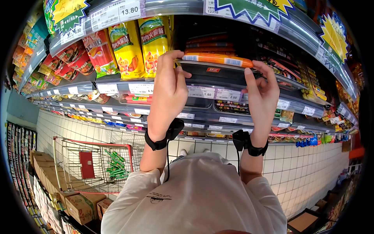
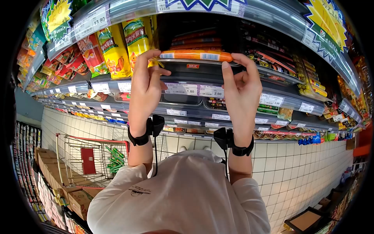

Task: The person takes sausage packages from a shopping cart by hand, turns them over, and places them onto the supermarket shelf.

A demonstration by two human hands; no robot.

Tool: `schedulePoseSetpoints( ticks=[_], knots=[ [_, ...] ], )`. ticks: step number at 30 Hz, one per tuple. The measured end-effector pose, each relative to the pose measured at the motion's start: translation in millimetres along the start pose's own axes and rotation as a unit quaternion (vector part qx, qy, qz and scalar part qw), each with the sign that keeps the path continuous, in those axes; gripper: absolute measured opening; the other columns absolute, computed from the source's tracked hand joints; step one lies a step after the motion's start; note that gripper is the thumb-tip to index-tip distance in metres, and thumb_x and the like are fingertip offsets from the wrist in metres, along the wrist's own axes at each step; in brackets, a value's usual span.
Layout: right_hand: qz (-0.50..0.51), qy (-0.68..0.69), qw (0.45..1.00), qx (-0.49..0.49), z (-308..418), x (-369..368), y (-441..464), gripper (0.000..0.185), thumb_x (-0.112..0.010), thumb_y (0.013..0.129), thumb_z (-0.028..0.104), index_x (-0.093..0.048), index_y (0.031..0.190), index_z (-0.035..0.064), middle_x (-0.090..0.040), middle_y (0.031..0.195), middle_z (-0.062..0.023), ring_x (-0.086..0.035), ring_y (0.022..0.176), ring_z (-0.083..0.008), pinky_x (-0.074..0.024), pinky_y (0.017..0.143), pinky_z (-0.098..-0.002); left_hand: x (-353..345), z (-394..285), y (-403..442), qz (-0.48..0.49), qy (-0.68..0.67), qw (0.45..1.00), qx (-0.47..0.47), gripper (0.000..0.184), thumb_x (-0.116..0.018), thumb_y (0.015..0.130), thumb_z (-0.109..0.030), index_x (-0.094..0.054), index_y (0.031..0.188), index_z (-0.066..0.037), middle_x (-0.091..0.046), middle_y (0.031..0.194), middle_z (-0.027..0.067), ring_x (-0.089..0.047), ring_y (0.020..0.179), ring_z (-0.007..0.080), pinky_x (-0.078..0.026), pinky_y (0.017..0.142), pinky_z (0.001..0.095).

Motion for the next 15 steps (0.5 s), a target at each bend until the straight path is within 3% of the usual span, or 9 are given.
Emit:
schedulePoseSetpoints(
  ticks=[4,6,10,13,15],
  knots=[
    [0.02,-0.044,0.999,0.004,-3,2,5,0.031,-0.067,0.091,0.018,-0.059,0.117,0.0038,-0.059,0.067,-0.0028,-0.053,0.054,-0.0041,-0.0393,0.05,-0.019,-5,-6,2,0.012,-0.021,0.999,-0.034,0.033,-0.037,0.09,0.005,-0.05,0.12,0.0,-0.048,0.124,0.012,-0.065,0.085,0.0153,-0.05,0.057,0.0235],
    [0.019,0.005,0.998,-0.054,-2,4,4,0.033,-0.069,0.09,0.022,-0.061,0.118,0.0057,-0.051,0.055,0.0041,-0.056,0.059,-0.0052,-0.0417,0.058,-0.0189,-8,-9,1,0.017,-0.02,0.999,-0.025,0.032,-0.037,0.091,0.005,-0.05,0.12,0.0,-0.048,0.124,0.0115,-0.065,0.085,0.0154,-0.05,0.057,0.0235],
    [0.048,0.03,0.997,-0.054,-5,10,4,0.032,-0.068,0.09,0.02,-0.06,0.117,0.0049,-0.054,0.058,0.0026,-0.056,0.06,-0.0049,-0.0435,0.058,-0.0196,-11,-12,-6,0.009,-0.028,1.0,-0.011,0.028,-0.037,0.095,0.002,-0.051,0.119,-0.001,-0.052,0.123,0.0102,-0.064,0.084,0.0138,-0.048,0.056,0.0226],
    [0.06,0.09,0.994,-0.023,-10,13,6,0.029,-0.066,0.091,0.016,-0.059,0.115,0.0022,-0.059,0.065,-0.0021,-0.055,0.057,-0.0055,-0.0403,0.052,-0.0188,-11,-18,-11,-0.018,-0.069,0.997,0.002,0.024,-0.04,0.097,-0.001,-0.053,0.117,-0.001,-0.057,0.117,0.0092,-0.063,0.08,0.0122,-0.047,0.055,0.0216],
    [0.017,0.14,0.99,0.032,-7,19,8,0.023,-0.066,0.091,0.014,-0.061,0.111,0.0016,-0.064,0.074,-0.0048,-0.056,0.061,-0.0056,-0.0415,0.054,-0.0188,-10,-22,-12,-0.035,-0.083,0.996,0.009,0.022,-0.043,0.097,-0.003,-0.054,0.116,-0.001,-0.06,0.112,0.0089,-0.062,0.077,0.0111,-0.046,0.054,0.021]
  ],
)
Point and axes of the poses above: each hand's wrist, its own y-axis towards the middle knuckle, its own x-axis out of the back of the hand, z = x × y, the point moved 5 cm from there along y, towards the middle knuckle
